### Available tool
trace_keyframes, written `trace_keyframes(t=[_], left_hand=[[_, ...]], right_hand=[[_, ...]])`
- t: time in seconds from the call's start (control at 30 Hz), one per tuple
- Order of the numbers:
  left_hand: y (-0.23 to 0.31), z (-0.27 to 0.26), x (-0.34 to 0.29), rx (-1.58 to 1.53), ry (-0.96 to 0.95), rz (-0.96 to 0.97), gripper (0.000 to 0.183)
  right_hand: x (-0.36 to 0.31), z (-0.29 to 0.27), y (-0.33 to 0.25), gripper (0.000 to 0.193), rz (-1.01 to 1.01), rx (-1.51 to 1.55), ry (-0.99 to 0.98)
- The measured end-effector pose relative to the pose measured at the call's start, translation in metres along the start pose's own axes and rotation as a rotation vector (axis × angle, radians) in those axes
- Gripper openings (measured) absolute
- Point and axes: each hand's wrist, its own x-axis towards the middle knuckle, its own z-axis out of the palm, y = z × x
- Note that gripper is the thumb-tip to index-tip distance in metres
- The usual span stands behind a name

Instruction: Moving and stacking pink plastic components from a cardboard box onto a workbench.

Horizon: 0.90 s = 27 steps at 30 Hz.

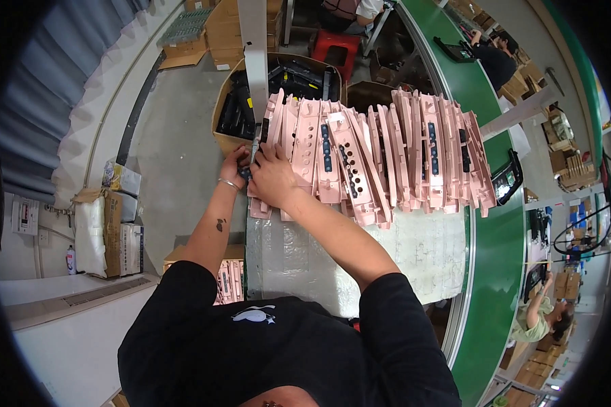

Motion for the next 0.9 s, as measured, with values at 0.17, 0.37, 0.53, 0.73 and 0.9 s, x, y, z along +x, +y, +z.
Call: trace_keyframes(t=[0.17,0.37,0.53,0.73,0.9], left_hand=[[0.007,0.013,0.004,-0.152,0.036,-0.032,0.022],[0.014,-0.015,-0.042,0.347,0.030,-0.069,0.025],[0.017,-0.032,-0.120,0.811,-0.257,0.126,0.065],[-0.029,-0.008,-0.127,1.225,-0.249,0.577,0.096],[-0.053,-0.016,-0.082,1.464,-0.321,0.608,0.052]], right_hand=[[0.009,0.000,-0.001,0.033,-0.095,-0.005,0.048],[0.021,0.017,0.003,0.037,-0.041,0.052,0.000],[0.039,0.019,0.018,0.041,-0.073,-0.020,0.028],[0.057,-0.004,0.030,0.038,0.058,-0.138,-0.424],[0.055,-0.011,0.047,0.032,0.019,0.006,-0.414]])
